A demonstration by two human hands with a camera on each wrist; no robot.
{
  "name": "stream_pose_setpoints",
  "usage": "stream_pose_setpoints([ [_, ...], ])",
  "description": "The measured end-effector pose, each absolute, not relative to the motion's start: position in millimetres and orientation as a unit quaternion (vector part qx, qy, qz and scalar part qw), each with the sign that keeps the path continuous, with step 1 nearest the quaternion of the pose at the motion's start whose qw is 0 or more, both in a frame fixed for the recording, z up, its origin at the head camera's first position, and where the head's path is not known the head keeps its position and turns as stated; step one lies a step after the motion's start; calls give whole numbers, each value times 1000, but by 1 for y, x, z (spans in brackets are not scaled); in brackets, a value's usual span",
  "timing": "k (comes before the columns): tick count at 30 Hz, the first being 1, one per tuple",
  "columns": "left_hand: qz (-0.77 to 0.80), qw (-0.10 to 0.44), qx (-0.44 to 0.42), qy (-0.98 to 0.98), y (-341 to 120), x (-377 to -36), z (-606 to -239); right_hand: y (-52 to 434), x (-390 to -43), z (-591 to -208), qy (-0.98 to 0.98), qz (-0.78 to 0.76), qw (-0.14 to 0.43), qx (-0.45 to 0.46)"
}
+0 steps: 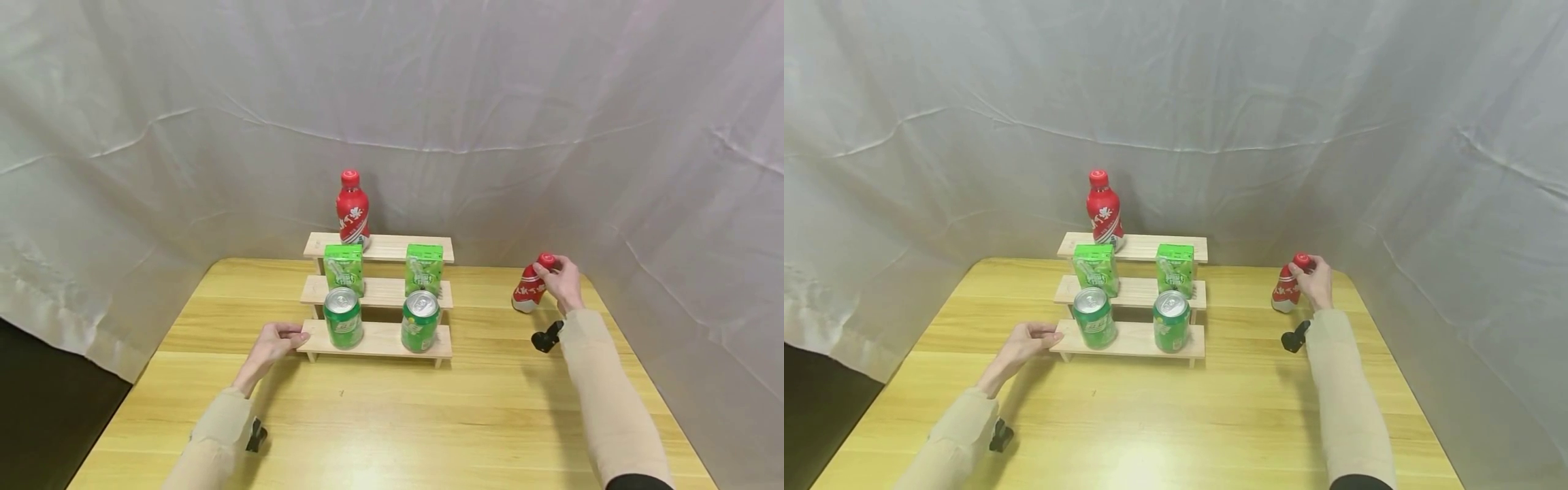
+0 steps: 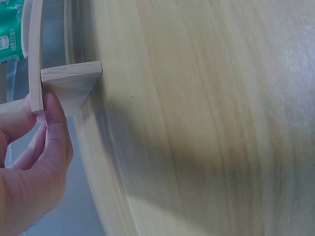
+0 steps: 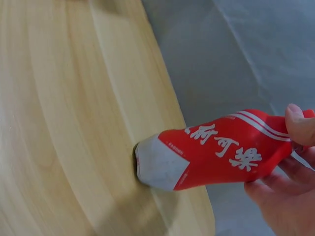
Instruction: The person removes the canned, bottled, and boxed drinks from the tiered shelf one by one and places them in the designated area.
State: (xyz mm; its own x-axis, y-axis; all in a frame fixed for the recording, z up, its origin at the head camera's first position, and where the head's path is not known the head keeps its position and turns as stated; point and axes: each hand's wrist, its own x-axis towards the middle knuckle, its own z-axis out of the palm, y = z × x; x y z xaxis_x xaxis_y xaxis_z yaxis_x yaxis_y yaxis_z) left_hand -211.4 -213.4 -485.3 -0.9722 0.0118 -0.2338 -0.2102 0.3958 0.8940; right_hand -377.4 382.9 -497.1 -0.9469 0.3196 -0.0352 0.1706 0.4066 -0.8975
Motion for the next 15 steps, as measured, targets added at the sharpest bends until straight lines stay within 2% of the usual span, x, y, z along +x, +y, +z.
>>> stream_pose_setpoints([
  [4,545,100,-57,830,-213,-211,-485,378,-371,-489,-853,497,66,-144],
  [8,546,102,-52,830,-213,-211,-486,347,-339,-444,-861,488,70,-125],
  [11,543,101,-52,832,-213,-211,-486,322,-318,-411,-866,480,95,-102],
  [15,539,98,-55,835,-214,-211,-486,303,-317,-392,-863,478,143,-81],
])
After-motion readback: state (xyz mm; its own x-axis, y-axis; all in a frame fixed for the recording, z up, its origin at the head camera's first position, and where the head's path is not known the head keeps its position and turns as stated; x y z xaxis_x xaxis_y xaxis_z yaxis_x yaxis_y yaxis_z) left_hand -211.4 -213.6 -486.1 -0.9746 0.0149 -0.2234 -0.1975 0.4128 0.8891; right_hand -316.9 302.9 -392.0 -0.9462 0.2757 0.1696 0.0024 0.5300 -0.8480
